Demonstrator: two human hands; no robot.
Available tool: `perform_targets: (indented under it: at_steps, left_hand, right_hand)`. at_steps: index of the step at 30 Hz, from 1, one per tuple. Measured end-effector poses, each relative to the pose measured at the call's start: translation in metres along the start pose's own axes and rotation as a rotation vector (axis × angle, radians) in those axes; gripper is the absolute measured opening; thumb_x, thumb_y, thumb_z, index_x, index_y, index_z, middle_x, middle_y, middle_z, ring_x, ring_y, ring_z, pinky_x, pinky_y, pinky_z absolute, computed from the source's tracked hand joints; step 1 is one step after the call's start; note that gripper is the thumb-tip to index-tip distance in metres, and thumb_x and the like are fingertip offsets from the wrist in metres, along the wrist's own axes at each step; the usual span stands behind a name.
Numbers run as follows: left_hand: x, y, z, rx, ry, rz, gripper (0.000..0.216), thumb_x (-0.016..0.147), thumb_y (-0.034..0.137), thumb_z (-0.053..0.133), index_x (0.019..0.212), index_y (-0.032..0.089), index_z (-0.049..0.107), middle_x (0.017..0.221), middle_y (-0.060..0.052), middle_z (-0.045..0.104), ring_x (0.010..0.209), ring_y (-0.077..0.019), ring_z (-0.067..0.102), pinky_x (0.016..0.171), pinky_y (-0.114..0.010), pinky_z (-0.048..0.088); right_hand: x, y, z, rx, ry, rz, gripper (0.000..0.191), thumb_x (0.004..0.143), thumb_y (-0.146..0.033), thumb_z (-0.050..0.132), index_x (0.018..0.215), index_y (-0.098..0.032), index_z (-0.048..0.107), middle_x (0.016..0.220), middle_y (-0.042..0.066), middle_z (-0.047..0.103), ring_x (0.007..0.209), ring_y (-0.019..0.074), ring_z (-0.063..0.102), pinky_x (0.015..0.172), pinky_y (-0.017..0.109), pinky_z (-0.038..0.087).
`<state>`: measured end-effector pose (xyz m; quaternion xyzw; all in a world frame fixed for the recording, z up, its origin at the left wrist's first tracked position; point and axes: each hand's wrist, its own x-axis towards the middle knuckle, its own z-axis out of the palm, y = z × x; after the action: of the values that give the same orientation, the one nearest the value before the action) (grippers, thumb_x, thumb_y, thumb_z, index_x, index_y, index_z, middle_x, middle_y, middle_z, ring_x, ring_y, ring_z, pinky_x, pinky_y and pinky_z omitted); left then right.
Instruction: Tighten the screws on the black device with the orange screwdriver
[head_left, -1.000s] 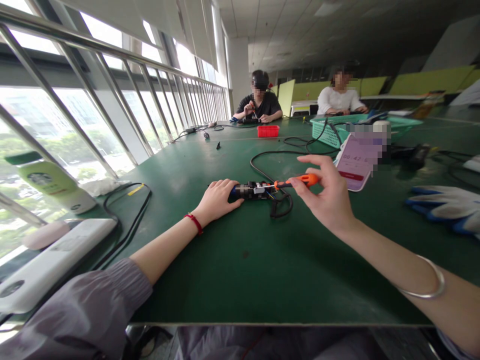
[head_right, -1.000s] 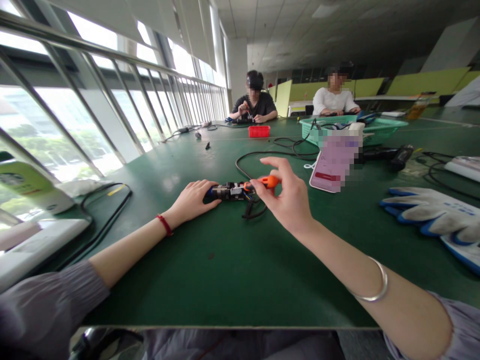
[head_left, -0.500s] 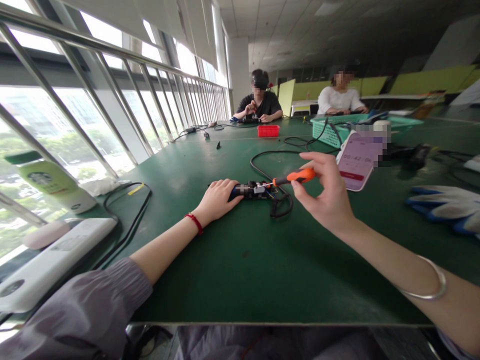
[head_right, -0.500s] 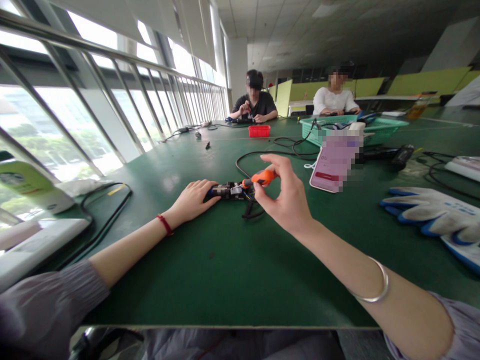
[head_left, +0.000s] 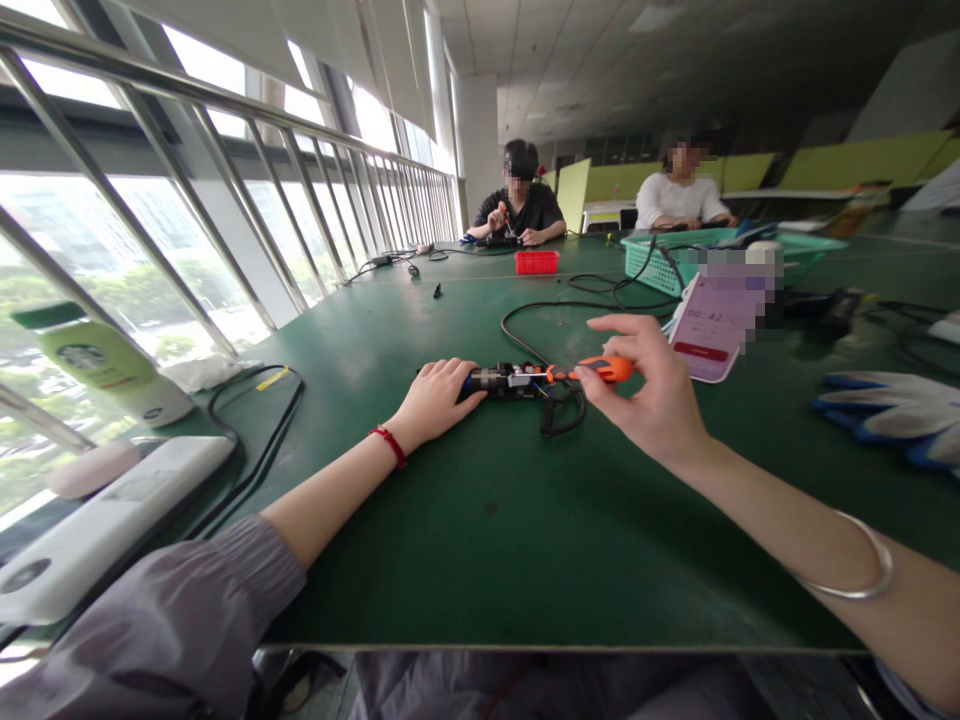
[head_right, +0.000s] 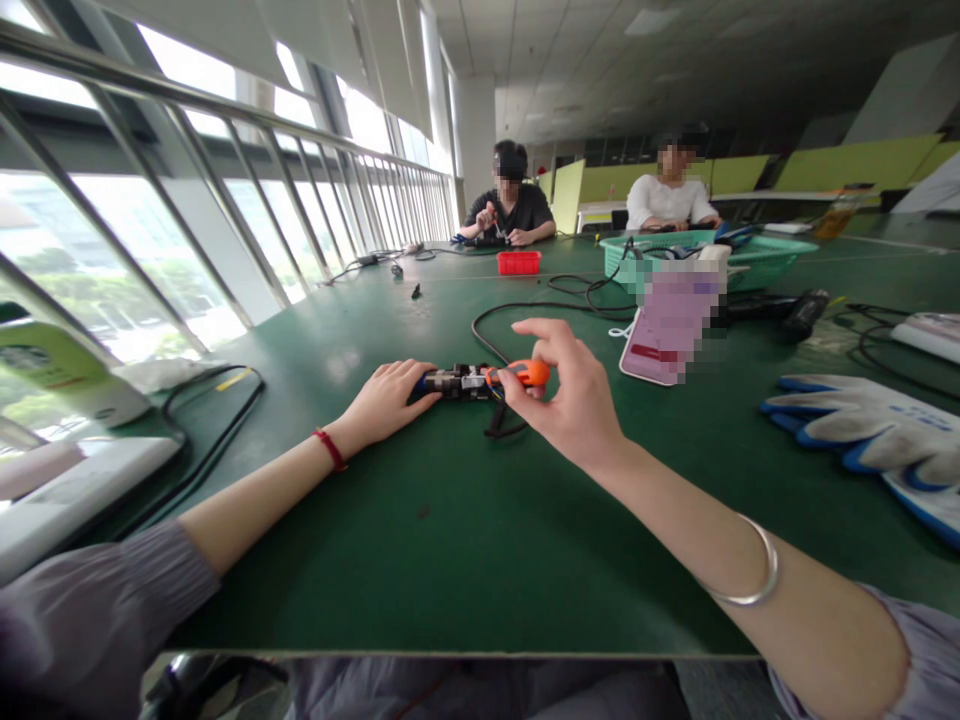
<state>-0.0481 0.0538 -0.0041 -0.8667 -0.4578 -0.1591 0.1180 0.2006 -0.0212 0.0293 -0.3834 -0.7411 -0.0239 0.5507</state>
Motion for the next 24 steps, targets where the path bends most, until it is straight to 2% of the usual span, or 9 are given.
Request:
perform_targets:
  at_steps: [3, 7, 9, 15, 17, 21, 24]
  left_hand:
    - [0.0002, -0.0003, -0.0003, -0.008, -0.004, -0.003, 0.039, 0.088, 0.046, 0.043, 0.115, 0.019, 0.051, 0.108, -0.008, 0.060, 0.099, -0.0243, 0.055, 0.091, -0.039, 0.040]
    - [0.0003, -0.0006, -0.0002, -0.007, -0.004, -0.013, 0.041, 0.087, 0.049, 0.045, 0.114, 0.020, 0.052, 0.109, -0.008, 0.060, 0.101, -0.0245, 0.055, 0.092, -0.038, 0.039]
    - [0.0001, -0.0006, -0.0001, -0.006, -0.003, -0.016, 0.042, 0.086, 0.050, 0.046, 0.115, 0.020, 0.051, 0.109, -0.008, 0.060, 0.101, -0.0248, 0.055, 0.093, -0.039, 0.039]
    - [-0.0001, -0.0007, 0.0002, -0.003, 0.001, 0.002, 0.041, 0.091, 0.049, 0.038, 0.115, 0.019, 0.051, 0.108, -0.007, 0.061, 0.100, -0.0240, 0.055, 0.092, -0.038, 0.039]
    - [0.0001, -0.0008, 0.0003, 0.006, 0.001, 0.004, 0.039, 0.091, 0.047, 0.038, 0.115, 0.018, 0.051, 0.108, -0.007, 0.061, 0.099, -0.0238, 0.055, 0.091, -0.038, 0.039]
    - [0.0002, -0.0005, 0.0000, 0.016, 0.003, -0.002, 0.037, 0.090, 0.045, 0.043, 0.114, 0.019, 0.052, 0.107, -0.007, 0.061, 0.099, -0.0239, 0.055, 0.091, -0.038, 0.040]
    - [0.0000, -0.0002, -0.0002, 0.010, 0.006, -0.005, 0.037, 0.088, 0.045, 0.046, 0.114, 0.019, 0.052, 0.108, -0.007, 0.060, 0.101, -0.0241, 0.055, 0.092, -0.038, 0.039]
  right_hand:
    - [-0.0007, -0.0003, -0.0001, -0.019, -0.027, 0.026, 0.024, 0.078, -0.028, 0.059, 0.101, -0.023, 0.053, 0.059, -0.004, 0.052, 0.066, 0.0174, 0.058, 0.072, 0.034, 0.048]
    - [-0.0018, 0.0029, 0.0016, 0.066, 0.040, -0.037, 0.041, 0.075, -0.021, 0.060, 0.115, -0.023, 0.048, 0.082, 0.001, 0.058, 0.079, 0.0178, 0.060, 0.076, 0.033, 0.050]
    - [-0.0020, 0.0036, 0.0022, 0.076, 0.061, -0.060, 0.044, 0.075, -0.020, 0.060, 0.117, -0.022, 0.047, 0.091, 0.004, 0.058, 0.085, 0.0185, 0.060, 0.080, 0.034, 0.049]
    - [-0.0011, -0.0005, 0.0008, -0.028, -0.005, -0.003, 0.024, 0.077, -0.029, 0.062, 0.099, -0.022, 0.055, 0.058, -0.004, 0.053, 0.065, 0.0177, 0.058, 0.078, 0.038, 0.047]
    - [-0.0010, 0.0001, 0.0011, -0.027, 0.026, -0.006, 0.024, 0.077, -0.028, 0.062, 0.099, -0.022, 0.055, 0.067, -0.001, 0.058, 0.069, 0.0183, 0.059, 0.078, 0.039, 0.047]
    - [-0.0014, 0.0028, 0.0023, -0.002, 0.090, -0.051, 0.040, 0.074, -0.021, 0.061, 0.113, -0.022, 0.050, 0.091, 0.005, 0.061, 0.085, 0.0206, 0.059, 0.081, 0.039, 0.046]
    - [-0.0015, 0.0015, 0.0019, -0.030, 0.038, -0.062, 0.032, 0.075, -0.023, 0.061, 0.106, -0.022, 0.053, 0.073, 0.000, 0.060, 0.073, 0.0188, 0.058, 0.081, 0.040, 0.045]
